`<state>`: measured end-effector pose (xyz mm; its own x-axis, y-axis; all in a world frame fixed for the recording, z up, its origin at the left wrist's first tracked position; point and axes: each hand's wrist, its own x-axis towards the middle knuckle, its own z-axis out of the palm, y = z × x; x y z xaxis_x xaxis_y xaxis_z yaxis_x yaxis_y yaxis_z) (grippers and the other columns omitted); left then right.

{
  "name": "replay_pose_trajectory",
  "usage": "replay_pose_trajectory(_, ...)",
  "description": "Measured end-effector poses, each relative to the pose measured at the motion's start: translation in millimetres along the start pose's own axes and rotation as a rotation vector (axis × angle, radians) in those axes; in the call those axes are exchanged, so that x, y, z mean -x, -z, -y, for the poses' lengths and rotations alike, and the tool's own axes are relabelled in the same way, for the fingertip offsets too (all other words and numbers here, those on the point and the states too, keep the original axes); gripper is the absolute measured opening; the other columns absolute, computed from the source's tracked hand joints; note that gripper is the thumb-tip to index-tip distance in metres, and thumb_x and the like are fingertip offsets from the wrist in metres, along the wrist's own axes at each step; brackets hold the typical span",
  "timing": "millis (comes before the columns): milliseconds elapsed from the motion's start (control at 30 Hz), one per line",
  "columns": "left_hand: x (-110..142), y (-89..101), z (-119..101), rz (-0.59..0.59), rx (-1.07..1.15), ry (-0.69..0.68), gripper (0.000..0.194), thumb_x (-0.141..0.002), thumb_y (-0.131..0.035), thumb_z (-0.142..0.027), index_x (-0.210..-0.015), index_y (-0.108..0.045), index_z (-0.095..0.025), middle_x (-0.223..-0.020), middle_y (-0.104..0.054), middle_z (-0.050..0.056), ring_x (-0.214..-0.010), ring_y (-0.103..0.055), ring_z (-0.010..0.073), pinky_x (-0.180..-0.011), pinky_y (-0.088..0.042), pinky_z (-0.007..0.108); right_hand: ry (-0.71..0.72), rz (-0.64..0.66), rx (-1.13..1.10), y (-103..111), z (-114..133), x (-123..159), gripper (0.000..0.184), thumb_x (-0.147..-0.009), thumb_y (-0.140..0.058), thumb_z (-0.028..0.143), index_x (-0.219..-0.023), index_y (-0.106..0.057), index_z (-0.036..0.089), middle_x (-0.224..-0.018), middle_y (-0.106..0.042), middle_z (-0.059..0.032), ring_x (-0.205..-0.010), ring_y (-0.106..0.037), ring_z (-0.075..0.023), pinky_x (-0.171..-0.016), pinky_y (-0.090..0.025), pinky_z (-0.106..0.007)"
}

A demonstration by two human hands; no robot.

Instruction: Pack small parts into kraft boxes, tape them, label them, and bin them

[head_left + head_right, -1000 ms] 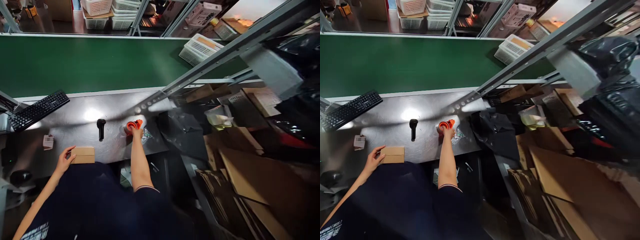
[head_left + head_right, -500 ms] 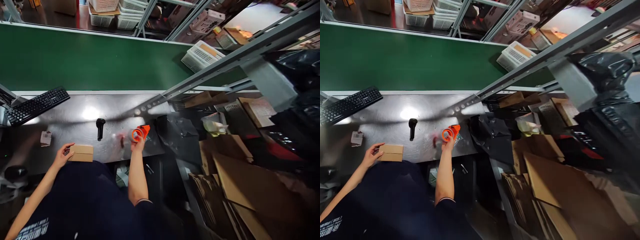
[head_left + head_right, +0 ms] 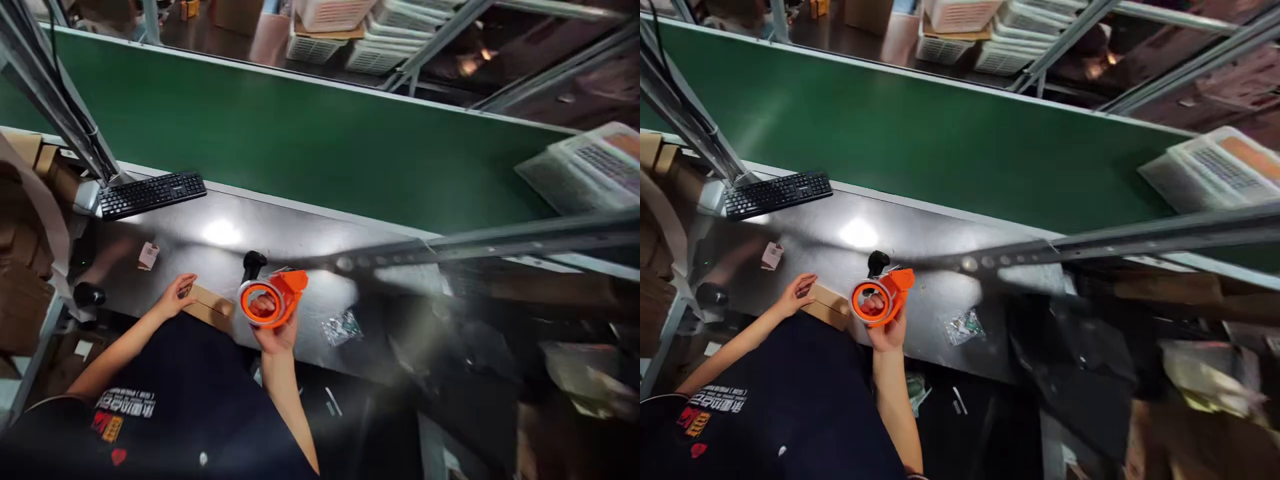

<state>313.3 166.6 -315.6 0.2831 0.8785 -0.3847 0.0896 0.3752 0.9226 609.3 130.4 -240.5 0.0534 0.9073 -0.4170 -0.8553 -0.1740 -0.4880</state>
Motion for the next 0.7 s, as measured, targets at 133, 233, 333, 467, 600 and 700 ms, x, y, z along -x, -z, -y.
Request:
replay_pose_trajectory(133, 1, -6.0, 8, -0.079, 0.012, 0.073, 0.075, -0.065, -0.093, -0.041, -0.13, -0.062, -0.021, -0.146, -0.062, 0.016, -0.134, -0.062, 0.0317, -0.117, -0.047, 0.052, -0.04, 0.172, 0.543, -13, -14, -10, 0.059, -0.08, -0.075, 0.079, -0.092, -0.075, 0.022, -0.072, -0.073, -0.0045, -0.068, -0.071, -0.0219, -0.064, -0.062, -0.034)
replay_pose_trajectory(233, 0, -9.2, 9, -0.031, 0.01, 0.092, 0.057, -0.069, -0.092, -0.037, -0.117, -0.067, -0.018, -0.123, -0.073, 0.013, -0.123, -0.067, 0.0289, -0.115, -0.048, 0.051, -0.125, 0.367, 0.844, -13, -11, -13, 0.058, -0.071, -0.088, 0.069, -0.1, -0.074, 0.021, -0.072, -0.072, -0.0025, -0.059, -0.064, -0.0186, -0.055, -0.055, -0.03)
replay_pose_trajectory(333, 0, -12.0, 9, -0.009, 0.054, 0.067, 0.054, -0.067, -0.094, -0.036, -0.11, -0.069, -0.016, -0.119, -0.074, 0.012, -0.116, -0.069, 0.0273, -0.111, -0.051, 0.046, -0.229, 0.547, 1.085, -12, -9, -9, 0.058, -0.065, -0.096, 0.051, -0.109, -0.074, 0.02, -0.087, -0.074, -0.0041, -0.069, -0.064, -0.0185, -0.064, -0.055, -0.031)
replay_pose_trajectory(467, 6, -15.1, 9, -0.011, -0.031, 0.064, 0.053, -0.07, -0.091, -0.037, -0.114, -0.069, -0.017, -0.118, -0.074, 0.011, -0.116, -0.069, 0.0291, -0.107, -0.053, 0.045, -0.262, 0.584, 1.173, -4, -17, -6, 0.048, -0.064, -0.093, 0.047, -0.1, -0.075, 0.02, -0.08, -0.071, -0.0029, -0.067, -0.06, -0.0183, -0.062, -0.051, -0.031)
replay_pose_trajectory(600, 13, -13.8, -2, -0.082, -0.046, 0.039, 0.048, -0.089, -0.077, -0.042, -0.13, -0.064, -0.02, -0.138, -0.068, 0.014, -0.13, -0.064, 0.0296, -0.114, -0.049, 0.046, -0.291, 0.555, 1.171, 3, -24, -8, 0.039, -0.064, -0.091, 0.05, -0.087, -0.075, 0.023, -0.067, -0.066, -0.0019, -0.058, -0.054, -0.019, -0.055, -0.047, -0.033)
replay_pose_trajectory(700, 12, -10.3, -19, -0.137, -0.146, -0.021, 0.042, -0.094, -0.072, -0.046, -0.126, -0.068, -0.019, -0.141, -0.063, 0.016, -0.136, -0.058, 0.0307, -0.119, -0.045, 0.047, -0.284, 0.562, 1.214, 1, -24, -7, 0.037, -0.062, -0.089, 0.055, -0.076, -0.073, 0.024, -0.061, -0.061, -0.0013, -0.056, -0.051, -0.0195, -0.056, -0.049, -0.035)
